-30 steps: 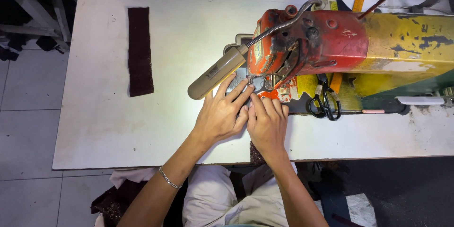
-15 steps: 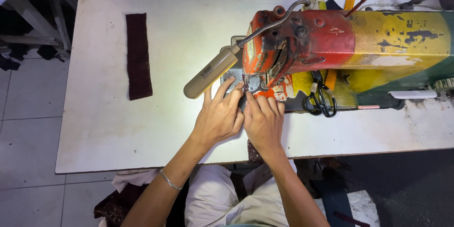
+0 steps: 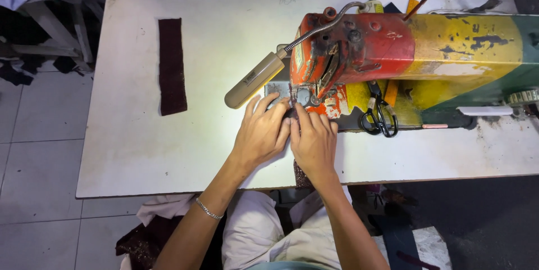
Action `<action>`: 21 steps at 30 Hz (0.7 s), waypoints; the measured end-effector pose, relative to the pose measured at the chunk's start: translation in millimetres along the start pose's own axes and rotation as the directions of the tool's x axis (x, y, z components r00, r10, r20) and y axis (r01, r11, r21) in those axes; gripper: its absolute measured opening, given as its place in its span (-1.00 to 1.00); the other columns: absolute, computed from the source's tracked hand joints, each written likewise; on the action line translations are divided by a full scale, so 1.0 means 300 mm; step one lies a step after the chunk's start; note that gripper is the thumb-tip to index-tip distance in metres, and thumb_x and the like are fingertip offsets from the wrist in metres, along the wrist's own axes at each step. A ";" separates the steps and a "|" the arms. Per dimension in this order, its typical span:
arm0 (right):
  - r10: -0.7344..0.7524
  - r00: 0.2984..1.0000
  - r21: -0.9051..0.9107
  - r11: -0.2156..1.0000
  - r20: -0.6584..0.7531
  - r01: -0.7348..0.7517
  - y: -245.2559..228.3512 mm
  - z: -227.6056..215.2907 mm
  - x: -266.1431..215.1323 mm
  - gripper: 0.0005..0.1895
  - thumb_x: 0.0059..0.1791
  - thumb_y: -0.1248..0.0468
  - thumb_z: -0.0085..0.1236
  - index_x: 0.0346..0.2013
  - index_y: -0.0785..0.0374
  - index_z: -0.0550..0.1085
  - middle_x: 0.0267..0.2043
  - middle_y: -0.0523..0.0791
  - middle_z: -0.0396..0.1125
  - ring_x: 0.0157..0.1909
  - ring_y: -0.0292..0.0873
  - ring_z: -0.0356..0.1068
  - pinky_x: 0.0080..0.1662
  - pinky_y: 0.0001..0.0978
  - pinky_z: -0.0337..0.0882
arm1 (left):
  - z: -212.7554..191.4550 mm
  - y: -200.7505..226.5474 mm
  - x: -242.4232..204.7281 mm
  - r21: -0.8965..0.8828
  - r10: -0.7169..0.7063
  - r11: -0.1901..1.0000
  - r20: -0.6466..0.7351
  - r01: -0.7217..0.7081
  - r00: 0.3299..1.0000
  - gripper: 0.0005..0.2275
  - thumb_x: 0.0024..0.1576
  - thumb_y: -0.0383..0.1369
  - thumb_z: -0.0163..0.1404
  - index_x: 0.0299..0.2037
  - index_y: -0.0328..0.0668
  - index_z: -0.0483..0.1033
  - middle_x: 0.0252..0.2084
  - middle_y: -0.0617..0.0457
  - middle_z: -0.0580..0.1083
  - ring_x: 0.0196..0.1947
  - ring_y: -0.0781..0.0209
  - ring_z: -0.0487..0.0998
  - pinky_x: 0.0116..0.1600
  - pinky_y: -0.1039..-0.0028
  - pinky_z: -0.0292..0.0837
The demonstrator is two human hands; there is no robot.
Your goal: Sewing decorative sequined strips onto fabric bases using an industrial sewing machine
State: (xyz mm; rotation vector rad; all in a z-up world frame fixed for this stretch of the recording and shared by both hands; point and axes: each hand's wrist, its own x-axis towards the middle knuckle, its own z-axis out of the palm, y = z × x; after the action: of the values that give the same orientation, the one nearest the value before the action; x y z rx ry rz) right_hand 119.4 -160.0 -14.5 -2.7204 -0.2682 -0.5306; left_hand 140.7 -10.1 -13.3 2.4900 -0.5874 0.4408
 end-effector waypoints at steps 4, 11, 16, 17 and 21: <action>0.037 0.999 -0.014 0.999 0.007 -0.037 -0.027 -0.042 -0.080 -0.32 -0.08 0.11 0.27 0.31 0.26 0.39 -0.32 0.03 0.42 -0.19 0.11 0.43 -0.13 -0.05 0.31 | -0.077 0.123 -0.070 -0.285 -0.263 0.934 -0.150 0.213 0.953 -0.77 0.32 -0.29 -0.17 0.08 -0.10 0.49 -0.21 -0.02 0.56 -0.15 -0.02 0.62 -0.12 0.27 0.54; 0.233 0.868 0.386 0.823 0.439 -0.416 -0.113 -0.269 -0.223 -0.52 -0.09 0.29 0.14 0.14 -0.04 0.45 -0.23 -0.20 0.56 -0.26 -0.08 0.51 -0.13 -0.22 0.42 | -0.177 0.285 -0.121 -0.514 -0.667 0.416 0.389 0.750 0.636 -0.54 0.20 -0.06 -0.15 0.22 -0.09 0.46 -0.24 0.04 0.63 -0.29 0.32 0.60 -0.06 0.49 0.47; 0.259 0.897 0.340 0.859 0.358 -0.384 -0.018 -0.355 -0.283 -0.86 -0.05 0.10 0.16 -0.21 -0.14 0.58 -0.66 -0.29 0.53 -0.58 -0.35 0.55 -0.37 -0.40 0.44 | -0.189 0.327 -0.178 -0.693 -0.556 -0.069 0.624 0.718 0.549 -0.49 0.08 -0.43 0.09 0.31 -0.23 0.42 -0.32 0.05 0.51 -0.60 0.31 0.56 -0.40 0.57 0.50; 0.263 0.897 0.342 0.856 0.355 -0.387 -0.024 -0.359 -0.221 -0.86 -0.05 0.10 0.16 -0.21 -0.14 0.58 -0.66 -0.29 0.53 -0.58 -0.35 0.55 -0.37 -0.40 0.44 | -0.175 0.323 -0.220 -0.691 -0.554 -0.065 0.625 0.720 0.549 -0.49 0.08 -0.43 0.09 0.31 -0.23 0.42 -0.32 0.05 0.51 -0.60 0.31 0.56 -0.40 0.57 0.50; 0.501 0.679 0.493 0.467 0.537 -0.734 -0.014 -0.276 -0.049 -0.62 0.08 0.12 -0.13 0.15 0.08 0.43 -0.45 -0.05 0.52 -0.56 -0.16 0.49 -0.45 -0.35 0.42 | -0.068 0.356 -0.394 -0.383 -0.173 -0.892 0.781 0.241 0.600 -0.57 0.33 -0.08 -0.21 0.30 -0.12 0.33 -0.39 0.16 0.29 -0.74 0.63 0.09 -0.73 0.78 0.04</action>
State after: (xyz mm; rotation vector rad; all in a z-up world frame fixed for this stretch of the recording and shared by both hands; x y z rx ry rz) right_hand 77.9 -189.3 52.8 -1.9136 0.4173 0.2283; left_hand -16.2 -42.4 -1.0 0.1679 0.4413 -0.5918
